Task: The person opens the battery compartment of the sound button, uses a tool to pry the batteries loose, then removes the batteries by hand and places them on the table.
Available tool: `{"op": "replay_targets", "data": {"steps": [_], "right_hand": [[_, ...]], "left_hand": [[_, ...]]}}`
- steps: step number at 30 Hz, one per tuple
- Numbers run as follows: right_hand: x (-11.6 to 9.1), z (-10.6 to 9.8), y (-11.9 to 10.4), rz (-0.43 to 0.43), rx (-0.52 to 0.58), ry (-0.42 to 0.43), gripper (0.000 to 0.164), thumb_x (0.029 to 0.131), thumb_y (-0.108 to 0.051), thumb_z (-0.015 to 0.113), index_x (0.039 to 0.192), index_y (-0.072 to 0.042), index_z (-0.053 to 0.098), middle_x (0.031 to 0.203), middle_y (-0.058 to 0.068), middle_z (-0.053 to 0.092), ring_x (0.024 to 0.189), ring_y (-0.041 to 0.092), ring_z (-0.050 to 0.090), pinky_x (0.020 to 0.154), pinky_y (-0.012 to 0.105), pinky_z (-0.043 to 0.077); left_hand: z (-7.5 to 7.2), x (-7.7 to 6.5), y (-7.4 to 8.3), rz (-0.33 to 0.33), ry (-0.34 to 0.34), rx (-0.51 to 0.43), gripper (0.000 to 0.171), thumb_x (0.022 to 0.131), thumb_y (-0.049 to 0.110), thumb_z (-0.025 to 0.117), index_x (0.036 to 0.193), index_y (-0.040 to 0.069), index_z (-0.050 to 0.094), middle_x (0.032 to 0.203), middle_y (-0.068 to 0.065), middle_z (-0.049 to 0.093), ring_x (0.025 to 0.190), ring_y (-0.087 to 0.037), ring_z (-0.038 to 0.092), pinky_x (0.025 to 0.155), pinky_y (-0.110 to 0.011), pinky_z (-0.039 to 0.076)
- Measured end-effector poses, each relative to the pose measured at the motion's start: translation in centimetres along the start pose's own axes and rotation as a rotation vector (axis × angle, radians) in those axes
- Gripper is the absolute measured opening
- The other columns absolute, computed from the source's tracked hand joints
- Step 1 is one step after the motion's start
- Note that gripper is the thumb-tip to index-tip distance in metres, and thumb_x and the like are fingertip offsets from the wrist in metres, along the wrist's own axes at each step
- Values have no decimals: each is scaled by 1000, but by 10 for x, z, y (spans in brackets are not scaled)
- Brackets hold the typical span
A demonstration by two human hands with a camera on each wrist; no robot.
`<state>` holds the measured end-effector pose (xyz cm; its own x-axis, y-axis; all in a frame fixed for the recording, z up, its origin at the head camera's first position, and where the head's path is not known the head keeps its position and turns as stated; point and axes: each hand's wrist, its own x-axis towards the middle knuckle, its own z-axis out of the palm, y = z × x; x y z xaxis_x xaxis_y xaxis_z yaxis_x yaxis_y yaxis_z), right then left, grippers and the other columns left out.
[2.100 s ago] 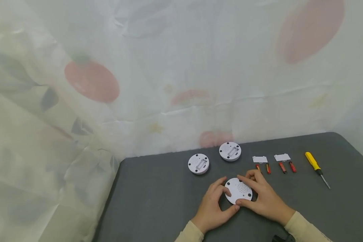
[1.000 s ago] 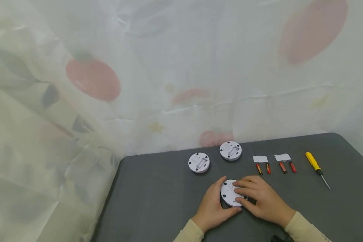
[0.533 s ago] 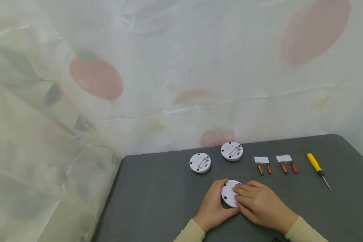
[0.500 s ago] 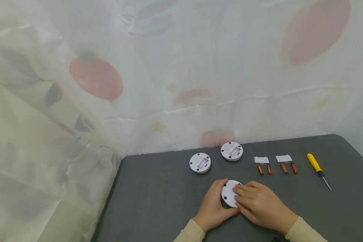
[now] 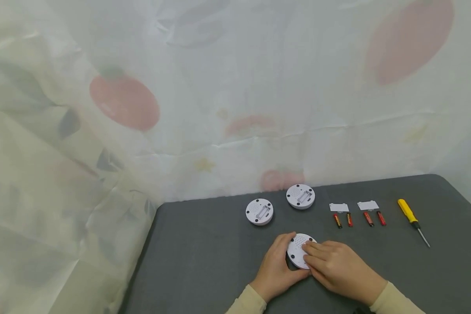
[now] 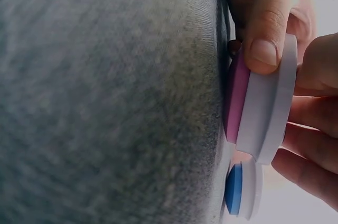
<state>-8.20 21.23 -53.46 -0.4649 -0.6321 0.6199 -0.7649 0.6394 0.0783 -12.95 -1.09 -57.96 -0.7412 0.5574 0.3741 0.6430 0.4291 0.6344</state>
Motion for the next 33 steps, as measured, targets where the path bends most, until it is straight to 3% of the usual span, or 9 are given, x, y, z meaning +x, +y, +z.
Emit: {"op": "replay_targets", "data": {"steps": [8, 16, 27, 30, 32, 33], "right_hand": [[4, -3, 0, -15, -6, -3, 57, 119, -34, 32, 104, -12, 82, 116, 9, 81, 100, 22, 80, 72, 41, 64], [3, -5, -2, 67, 77, -8, 42, 117, -36, 48, 111, -11, 82, 115, 9, 81, 100, 22, 80, 72, 41, 65], [4, -3, -6, 41, 27, -16, 60, 119, -36, 27, 114, -10, 81, 121, 9, 80, 103, 23, 80, 67, 40, 64], [5, -4, -6, 40, 45, -5, 56, 120, -38, 32, 119, -8, 80, 118, 8, 80, 99, 20, 80, 64, 36, 63], [6, -6, -6, 43, 61, -5, 31, 115, -31, 59, 123, -8, 79, 116, 7, 81, 96, 19, 80, 63, 34, 62], [6, -6, -5, 46, 73, -2, 29, 113, -32, 64, 124, -8, 78, 117, 7, 81, 95, 18, 80, 63, 33, 62]], "left_hand": [[-3, 0, 3, 30, 4, 70, 95, 81, 39, 100, 157, 6, 53, 149, -2, 61, 131, -17, 63, 108, -36, 54], [-1, 0, 3, 19, -7, 81, 93, 83, 42, 98, 157, 7, 54, 148, -2, 62, 130, -17, 63, 108, -37, 54], [-1, 1, 5, 33, 18, 123, 91, 81, 38, 99, 156, 9, 56, 147, -2, 64, 126, -17, 65, 103, -38, 56], [0, 1, 5, 49, 28, 134, 92, 81, 42, 99, 155, 8, 57, 146, -2, 64, 127, -17, 66, 102, -38, 56], [0, 0, 4, 67, 42, 147, 93, 81, 46, 98, 154, 7, 58, 145, -2, 65, 127, -16, 65, 101, -38, 56], [1, 0, 4, 72, 46, 152, 93, 81, 49, 98, 154, 7, 58, 145, -2, 65, 127, -16, 65, 101, -38, 56]]}}
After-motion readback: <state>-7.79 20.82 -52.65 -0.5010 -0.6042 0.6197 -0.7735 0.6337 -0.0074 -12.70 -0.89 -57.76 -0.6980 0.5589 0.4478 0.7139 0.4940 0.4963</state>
